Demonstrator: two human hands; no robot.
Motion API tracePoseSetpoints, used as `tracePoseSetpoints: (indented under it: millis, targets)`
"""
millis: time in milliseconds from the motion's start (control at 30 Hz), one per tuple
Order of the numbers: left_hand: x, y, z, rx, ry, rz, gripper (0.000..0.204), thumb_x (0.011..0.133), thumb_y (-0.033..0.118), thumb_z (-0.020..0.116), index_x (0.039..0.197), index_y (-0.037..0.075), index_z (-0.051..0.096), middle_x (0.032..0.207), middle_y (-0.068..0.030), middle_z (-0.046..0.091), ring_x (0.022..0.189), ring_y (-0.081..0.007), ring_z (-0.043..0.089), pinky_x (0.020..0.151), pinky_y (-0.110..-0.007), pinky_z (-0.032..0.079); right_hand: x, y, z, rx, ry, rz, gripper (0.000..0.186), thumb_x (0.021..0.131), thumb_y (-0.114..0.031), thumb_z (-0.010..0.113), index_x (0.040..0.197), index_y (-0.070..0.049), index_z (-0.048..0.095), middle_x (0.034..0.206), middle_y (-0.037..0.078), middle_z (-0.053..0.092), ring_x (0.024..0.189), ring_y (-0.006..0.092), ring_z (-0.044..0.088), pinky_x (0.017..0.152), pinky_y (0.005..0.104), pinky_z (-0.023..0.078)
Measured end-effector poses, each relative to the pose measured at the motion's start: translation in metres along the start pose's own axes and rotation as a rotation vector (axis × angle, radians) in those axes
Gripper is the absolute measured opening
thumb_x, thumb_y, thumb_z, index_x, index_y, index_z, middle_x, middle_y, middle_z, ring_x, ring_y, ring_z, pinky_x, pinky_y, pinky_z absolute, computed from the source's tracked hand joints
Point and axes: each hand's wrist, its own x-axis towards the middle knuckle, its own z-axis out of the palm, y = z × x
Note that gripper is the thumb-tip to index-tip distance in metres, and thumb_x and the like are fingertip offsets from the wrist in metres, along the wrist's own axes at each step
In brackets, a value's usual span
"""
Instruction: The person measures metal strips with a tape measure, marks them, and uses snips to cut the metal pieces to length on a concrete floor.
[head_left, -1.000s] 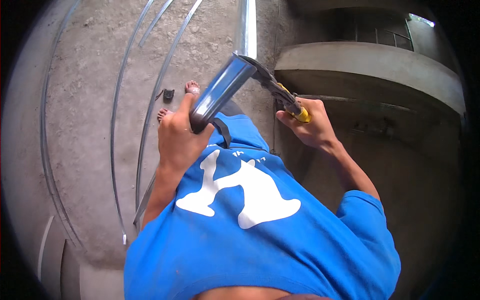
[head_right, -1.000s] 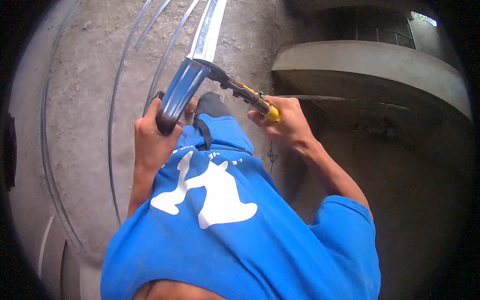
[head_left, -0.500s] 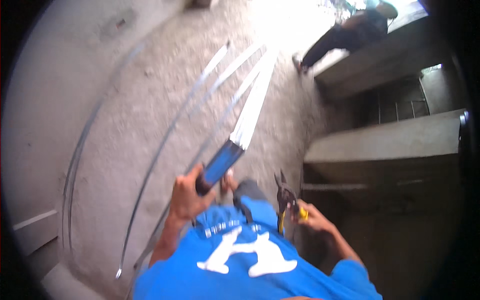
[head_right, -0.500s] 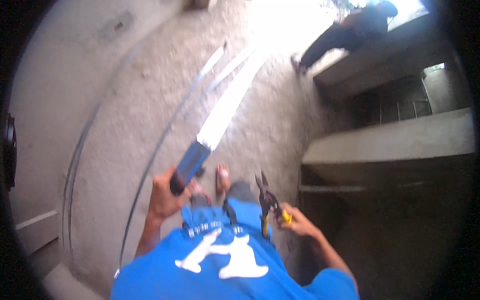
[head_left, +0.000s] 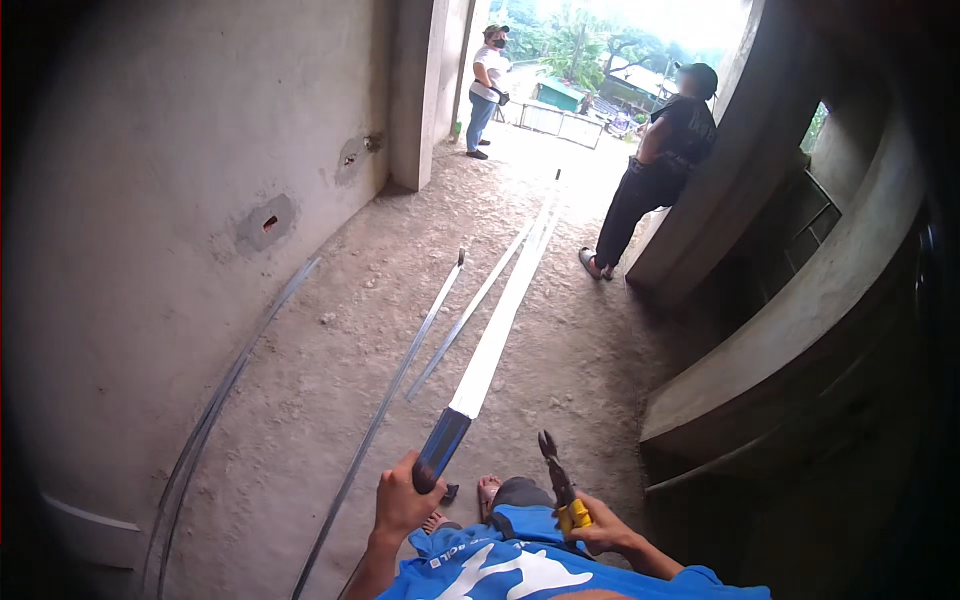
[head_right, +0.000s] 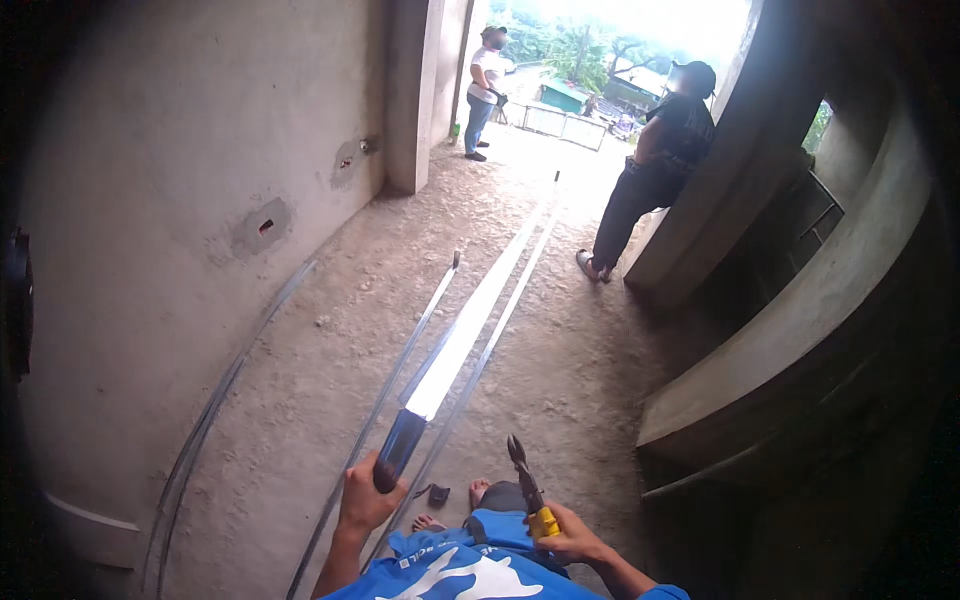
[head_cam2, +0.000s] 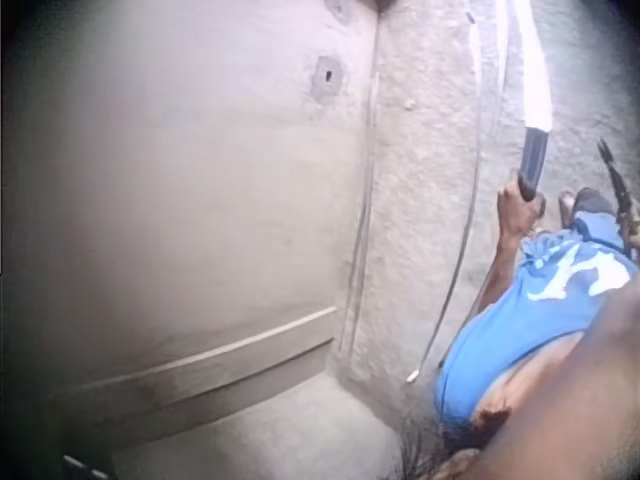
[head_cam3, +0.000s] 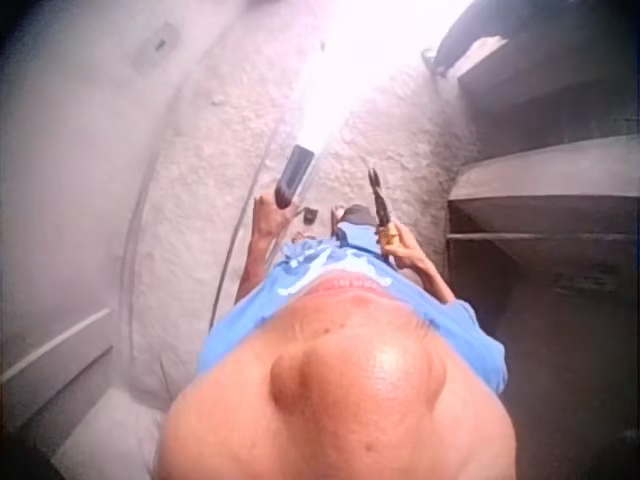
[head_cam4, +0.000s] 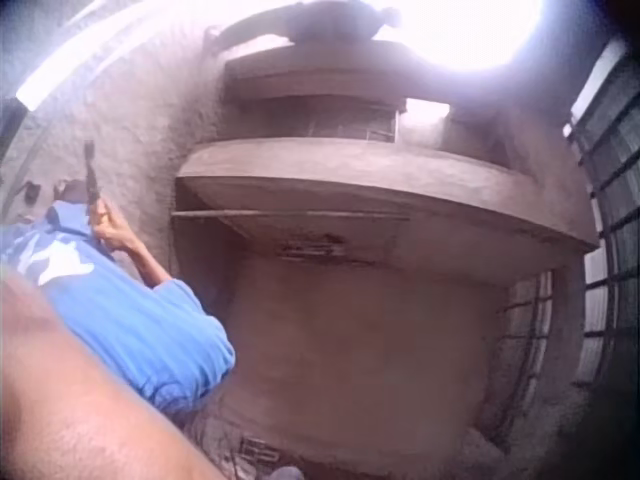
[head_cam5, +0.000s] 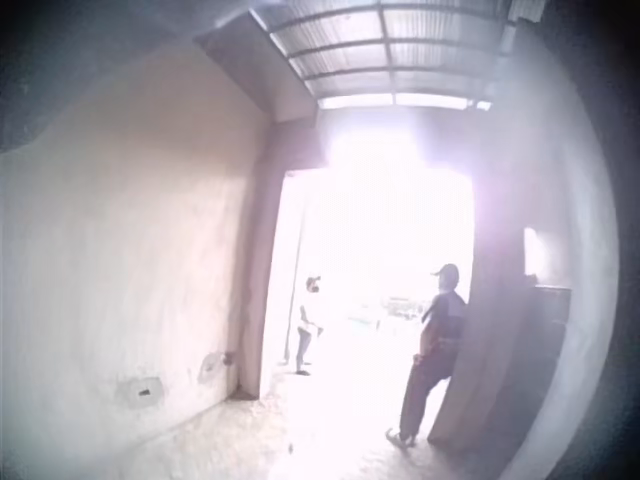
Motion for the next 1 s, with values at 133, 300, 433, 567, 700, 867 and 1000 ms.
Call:
tracePoseSetpoints:
  millis: [133, 300, 433, 567, 700, 867, 1000]
  targets:
    - [-0.003, -0.004, 0.010, -0.044, -0.010, 0.004, 0.032, 0.073, 0.022, 0.078, 0.090, 0.002, 0.061, 0.070, -0.0166, 0.066, 0.069, -0.0371, 0.069, 0.067, -0.046, 0.054, 0.004, -0.033, 0.000, 0.348, 0.192, -0.437, 0.058, 0.067, 0.000, 0.079, 0.118, -0.009, 0.054, 0.116, 0.013, 0.064, 0.109, 0.0196, 0.062, 0.094, 0.0359, 0.050]
    - [-0.005, -0.005, 0.009, -0.017, -0.041, -0.041, 0.036, 0.072, 0.026, 0.079, 0.092, 0.002, 0.061, 0.073, -0.0187, 0.067, 0.074, -0.0393, 0.070, 0.069, -0.047, 0.055, 0.047, -0.019, -0.017, -0.307, 0.349, -0.151, 0.049, 0.066, -0.003, 0.071, 0.113, -0.006, 0.058, 0.104, 0.015, 0.066, 0.097, 0.0246, 0.066, 0.084, 0.0410, 0.051]
    - [-0.004, -0.017, 0.013, -0.020, -0.013, 0.024, 0.035, 0.072, 0.022, 0.080, 0.093, 0.001, 0.062, 0.072, -0.0170, 0.067, 0.070, -0.0358, 0.069, 0.067, -0.044, 0.054, 0.061, 0.098, -0.006, -0.101, 0.190, 0.015, 0.043, 0.069, -0.005, 0.070, 0.111, -0.003, 0.064, 0.099, 0.013, 0.069, 0.090, 0.0238, 0.065, 0.082, 0.0385, 0.050]
    - [-0.004, -0.012, 0.011, -0.042, -0.036, -0.015, 0.034, 0.072, 0.019, 0.080, 0.093, -0.001, 0.062, 0.072, -0.0156, 0.066, 0.067, -0.0322, 0.069, 0.066, -0.040, 0.054, 0.033, 0.091, -0.006, 0.613, 0.017, 0.066, 0.059, 0.076, -0.001, 0.075, 0.131, -0.002, 0.054, 0.118, 0.012, 0.067, 0.110, 0.0258, 0.063, 0.102, 0.0379, 0.046]
    - [-0.005, -0.002, 0.003, -0.056, -0.057, -0.020, 0.036, 0.072, 0.018, 0.080, 0.095, -0.002, 0.061, 0.071, -0.0151, 0.066, 0.066, -0.0295, 0.069, 0.065, -0.040, 0.054, 0.008, 0.106, -0.017, 0.701, 0.006, 0.140, 0.081, 0.084, 0.009, 0.066, 0.153, -0.014, 0.030, 0.132, 0.021, 0.060, 0.125, 0.0332, 0.057, 0.112, 0.0481, 0.040]
    - [-0.002, 0.000, 0.006, -0.078, -0.060, -0.017, 0.039, 0.071, 0.018, 0.080, 0.097, -0.002, 0.060, 0.070, -0.0149, 0.065, 0.064, -0.0298, 0.068, 0.065, -0.040, 0.054, -0.006, 0.160, 0.006, 0.887, 0.245, 0.006, 0.073, 0.072, 0.015, 0.072, 0.139, -0.003, 0.047, 0.108, 0.013, 0.066, 0.105, 0.0272, 0.066, 0.098, 0.0411, 0.052]
    - [-0.006, -0.008, 0.004, -0.057, -0.065, -0.012, 0.033, 0.072, 0.016, 0.078, 0.092, -0.001, 0.058, 0.068, -0.0141, 0.063, 0.063, -0.0289, 0.067, 0.062, -0.039, 0.053, 0.003, 0.125, 0.017, 0.472, 0.351, 0.071, 0.054, 0.067, 0.002, 0.078, 0.117, -0.004, 0.059, 0.100, 0.007, 0.066, 0.094, 0.0189, 0.065, 0.085, 0.0336, 0.053]
